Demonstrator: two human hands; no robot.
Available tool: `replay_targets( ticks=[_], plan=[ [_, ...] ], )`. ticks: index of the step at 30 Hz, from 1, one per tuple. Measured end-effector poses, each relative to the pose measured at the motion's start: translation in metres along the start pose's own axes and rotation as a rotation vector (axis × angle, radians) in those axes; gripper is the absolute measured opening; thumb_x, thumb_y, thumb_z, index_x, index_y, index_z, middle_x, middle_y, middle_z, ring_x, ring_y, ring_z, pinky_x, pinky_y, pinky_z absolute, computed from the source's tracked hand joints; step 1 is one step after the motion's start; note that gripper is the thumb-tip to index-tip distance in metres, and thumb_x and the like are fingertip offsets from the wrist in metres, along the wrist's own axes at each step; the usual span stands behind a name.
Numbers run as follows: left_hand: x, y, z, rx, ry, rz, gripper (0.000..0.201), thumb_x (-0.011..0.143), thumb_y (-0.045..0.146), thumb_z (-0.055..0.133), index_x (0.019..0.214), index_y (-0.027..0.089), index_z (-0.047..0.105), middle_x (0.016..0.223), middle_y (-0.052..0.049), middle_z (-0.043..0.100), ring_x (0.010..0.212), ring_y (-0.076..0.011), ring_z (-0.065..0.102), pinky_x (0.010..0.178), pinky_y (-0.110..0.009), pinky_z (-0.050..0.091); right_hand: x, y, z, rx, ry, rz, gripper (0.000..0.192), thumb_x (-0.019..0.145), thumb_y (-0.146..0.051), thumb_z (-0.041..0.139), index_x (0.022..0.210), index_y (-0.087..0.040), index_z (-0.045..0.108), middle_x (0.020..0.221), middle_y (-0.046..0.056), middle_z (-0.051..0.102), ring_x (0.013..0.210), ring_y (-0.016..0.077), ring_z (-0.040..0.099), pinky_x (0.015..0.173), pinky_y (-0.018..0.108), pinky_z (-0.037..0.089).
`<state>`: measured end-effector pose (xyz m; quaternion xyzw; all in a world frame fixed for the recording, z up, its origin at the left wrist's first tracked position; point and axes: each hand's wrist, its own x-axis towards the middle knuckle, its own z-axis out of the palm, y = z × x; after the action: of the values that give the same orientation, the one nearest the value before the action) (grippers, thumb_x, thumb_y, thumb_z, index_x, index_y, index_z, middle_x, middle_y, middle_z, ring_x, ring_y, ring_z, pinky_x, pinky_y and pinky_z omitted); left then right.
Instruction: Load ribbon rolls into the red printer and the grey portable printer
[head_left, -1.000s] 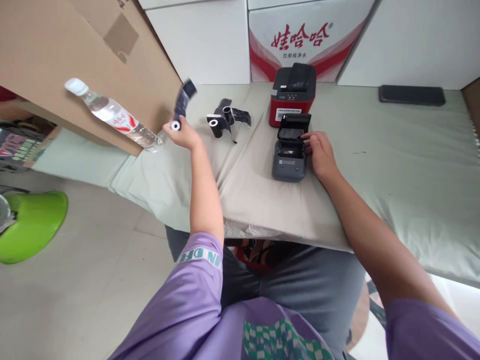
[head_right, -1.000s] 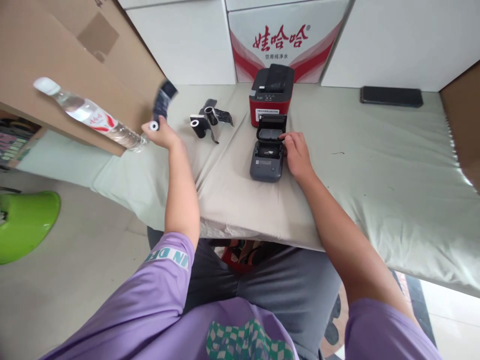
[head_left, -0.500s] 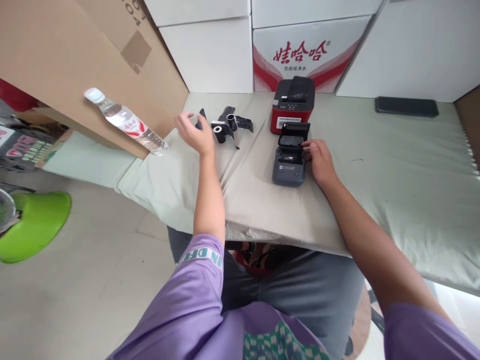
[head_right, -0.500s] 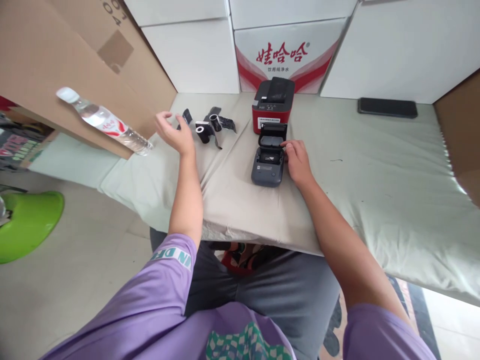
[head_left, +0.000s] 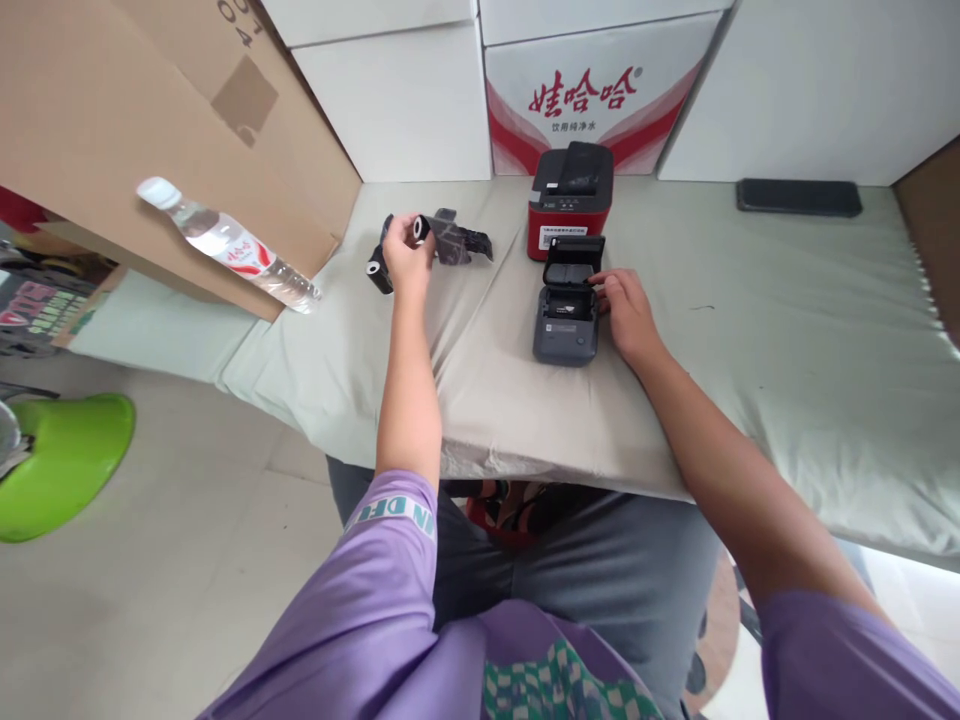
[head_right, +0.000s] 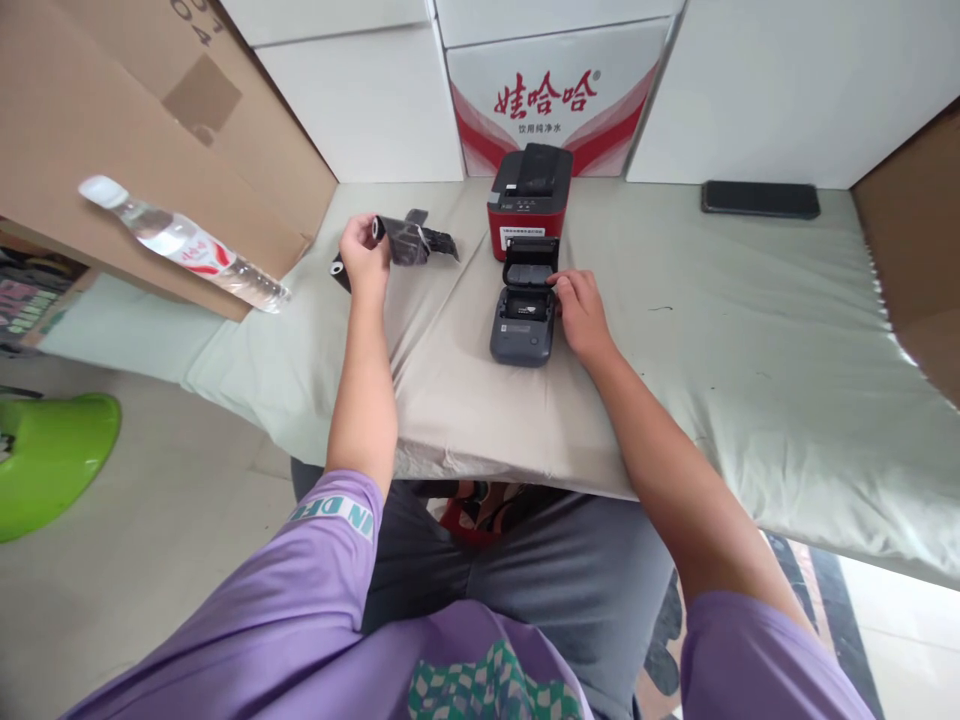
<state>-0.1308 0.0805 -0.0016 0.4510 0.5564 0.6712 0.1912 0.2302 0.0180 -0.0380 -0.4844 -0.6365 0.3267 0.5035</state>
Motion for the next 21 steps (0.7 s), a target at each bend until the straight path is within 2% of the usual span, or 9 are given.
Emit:
replay_targets(
  ticks=[2, 3, 6, 9, 11, 13, 15, 18, 21],
  plan=[
    [-0.004, 0.007, 0.015, -0.206, 0.006, -0.046, 0.018, 0.085, 0.021, 0.077, 0.101, 0.023, 0.068, 0.108, -0.003, 0.077, 0.114, -0.0184, 0.074, 0.11, -0.036, 0.059, 0.0, 0.001, 0.0, -0.005, -0.003, -0.001, 0.071, 0.091, -0.09, 0.04, 0.1, -0.028, 0.074, 0.114, 0.009, 0.064, 0.092, 0.0235, 0.066, 0.085, 0.046, 0.062],
    [-0.009, 0.011, 0.023, -0.284, -0.033, -0.067, 0.016, 0.088, 0.021, 0.073, 0.103, 0.024, 0.068, 0.112, -0.002, 0.077, 0.115, -0.0176, 0.074, 0.107, -0.035, 0.06, 0.001, 0.002, 0.0, -0.007, -0.003, -0.003, 0.071, 0.091, -0.09, 0.04, 0.1, -0.028, 0.074, 0.114, 0.009, 0.064, 0.093, 0.0237, 0.066, 0.086, 0.046, 0.062],
    [-0.035, 0.025, 0.047, -0.464, -0.307, -0.133, 0.023, 0.096, 0.025, 0.065, 0.118, 0.027, 0.067, 0.119, -0.004, 0.076, 0.113, -0.017, 0.075, 0.097, -0.032, 0.061, 0.001, 0.002, 0.001, -0.011, -0.006, -0.005, 0.072, 0.091, -0.091, 0.039, 0.101, -0.028, 0.073, 0.114, 0.009, 0.064, 0.093, 0.0236, 0.066, 0.087, 0.045, 0.062],
    [-0.065, 0.037, 0.068, -0.547, -0.58, -0.174, 0.029, 0.101, 0.038, 0.063, 0.127, 0.025, 0.068, 0.105, -0.005, 0.077, 0.103, -0.0184, 0.075, 0.098, -0.036, 0.059, 0.001, 0.001, 0.001, -0.016, -0.004, -0.002, 0.074, 0.09, -0.092, 0.037, 0.102, -0.028, 0.072, 0.115, 0.009, 0.064, 0.093, 0.0231, 0.067, 0.086, 0.045, 0.062],
    [-0.082, 0.043, 0.078, -0.517, -0.732, -0.083, 0.037, 0.101, 0.047, 0.064, 0.129, 0.024, 0.072, 0.104, -0.007, 0.077, 0.109, -0.0214, 0.074, 0.107, -0.04, 0.056, 0.001, 0.001, 0.001, -0.024, -0.006, 0.0, 0.075, 0.09, -0.093, 0.036, 0.101, -0.028, 0.072, 0.116, 0.009, 0.064, 0.093, 0.0229, 0.067, 0.086, 0.044, 0.062],
    [-0.095, 0.047, 0.085, -0.434, -0.84, 0.085, 0.044, 0.095, 0.052, 0.073, 0.128, 0.024, 0.076, 0.117, -0.009, 0.074, 0.122, -0.0251, 0.07, 0.116, -0.042, 0.05, 0.002, 0.002, 0.001, -0.031, -0.011, 0.001, 0.077, 0.09, -0.094, 0.035, 0.102, -0.027, 0.072, 0.115, 0.009, 0.063, 0.093, 0.023, 0.067, 0.087, 0.045, 0.062],
    [-0.105, 0.05, 0.089, -0.333, -0.885, 0.222, 0.051, 0.088, 0.057, 0.08, 0.128, 0.024, 0.077, 0.125, -0.009, 0.071, 0.128, -0.0278, 0.067, 0.117, -0.044, 0.049, 0.003, 0.004, 0.001, -0.033, -0.012, -0.002, 0.078, 0.089, -0.094, 0.035, 0.103, -0.028, 0.073, 0.115, 0.009, 0.063, 0.095, 0.0242, 0.068, 0.09, 0.047, 0.062],
    [-0.115, 0.05, 0.092, -0.185, -0.936, 0.297, 0.066, 0.084, 0.068, 0.079, 0.136, 0.028, 0.07, 0.124, -0.008, 0.07, 0.122, -0.0276, 0.07, 0.111, -0.046, 0.052, 0.004, 0.007, 0.0, -0.025, -0.016, -0.013, 0.077, 0.089, -0.094, 0.036, 0.103, -0.029, 0.073, 0.114, 0.01, 0.063, 0.105, 0.0281, 0.068, 0.1, 0.052, 0.06],
    [-0.121, 0.051, 0.092, 0.043, -1.008, 0.385, 0.067, 0.085, 0.074, 0.073, 0.132, 0.027, 0.067, 0.125, -0.01, 0.072, 0.12, -0.0275, 0.07, 0.11, -0.047, 0.053, 0.004, 0.007, -0.001, -0.014, -0.019, -0.023, 0.073, 0.09, -0.092, 0.039, 0.103, -0.029, 0.074, 0.115, 0.01, 0.063, 0.114, 0.0299, 0.066, 0.107, 0.056, 0.057]
  ],
)
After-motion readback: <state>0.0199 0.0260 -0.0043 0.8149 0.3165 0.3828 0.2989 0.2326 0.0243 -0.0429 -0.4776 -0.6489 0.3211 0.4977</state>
